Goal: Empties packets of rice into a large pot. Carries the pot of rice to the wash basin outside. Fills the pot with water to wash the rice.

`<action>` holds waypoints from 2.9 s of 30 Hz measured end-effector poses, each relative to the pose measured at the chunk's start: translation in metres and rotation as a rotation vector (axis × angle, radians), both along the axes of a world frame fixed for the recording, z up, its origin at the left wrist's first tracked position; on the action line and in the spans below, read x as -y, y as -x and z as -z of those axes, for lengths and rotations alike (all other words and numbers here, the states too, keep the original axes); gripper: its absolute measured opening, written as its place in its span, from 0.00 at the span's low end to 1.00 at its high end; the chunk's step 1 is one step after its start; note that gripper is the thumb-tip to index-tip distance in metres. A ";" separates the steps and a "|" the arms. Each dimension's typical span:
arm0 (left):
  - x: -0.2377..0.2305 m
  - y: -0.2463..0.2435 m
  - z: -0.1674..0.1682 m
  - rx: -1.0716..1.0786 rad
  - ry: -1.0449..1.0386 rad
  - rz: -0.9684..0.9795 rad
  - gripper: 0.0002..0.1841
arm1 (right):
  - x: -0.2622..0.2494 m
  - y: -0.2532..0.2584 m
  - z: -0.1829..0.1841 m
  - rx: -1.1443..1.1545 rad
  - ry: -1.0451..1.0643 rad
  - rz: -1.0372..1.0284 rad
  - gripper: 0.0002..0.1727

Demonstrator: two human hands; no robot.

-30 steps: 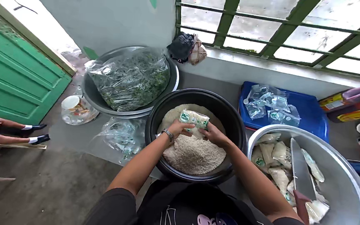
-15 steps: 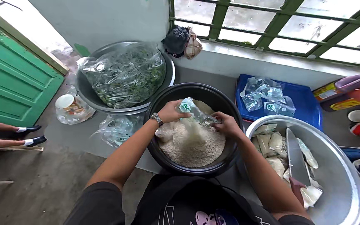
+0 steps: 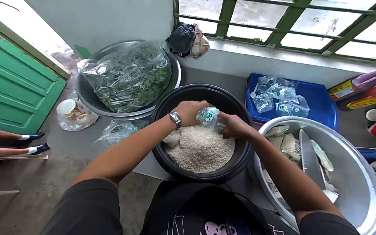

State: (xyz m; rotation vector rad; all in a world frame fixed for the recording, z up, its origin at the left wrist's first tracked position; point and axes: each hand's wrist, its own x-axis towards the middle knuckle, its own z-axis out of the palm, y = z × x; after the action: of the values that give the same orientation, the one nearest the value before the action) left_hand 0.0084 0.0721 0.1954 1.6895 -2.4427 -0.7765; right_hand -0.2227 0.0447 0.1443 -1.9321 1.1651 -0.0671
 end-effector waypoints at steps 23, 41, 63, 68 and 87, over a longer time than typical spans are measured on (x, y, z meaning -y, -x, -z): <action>-0.022 -0.041 0.136 0.398 -0.454 -0.550 0.30 | -0.004 0.012 0.072 0.159 -0.047 0.250 0.13; -0.053 0.023 0.123 -1.026 -0.583 -0.914 0.15 | -0.036 0.020 0.076 0.513 0.122 0.115 0.38; -0.028 -0.044 0.140 0.313 -0.510 -0.570 0.25 | 0.009 0.072 -0.001 0.327 0.373 0.667 0.19; -0.030 -0.054 0.126 0.221 -0.437 -0.521 0.19 | 0.073 0.139 -0.021 -0.129 0.799 0.744 0.24; -0.042 -0.032 0.104 -0.930 -0.024 -0.719 0.43 | -0.002 -0.052 0.046 0.497 -0.144 0.224 0.16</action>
State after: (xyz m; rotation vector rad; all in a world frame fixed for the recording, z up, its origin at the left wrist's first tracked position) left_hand 0.0408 0.1141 0.0918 1.5197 -1.1241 -1.1053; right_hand -0.1703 0.0469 0.0984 -1.5309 1.0080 -0.5372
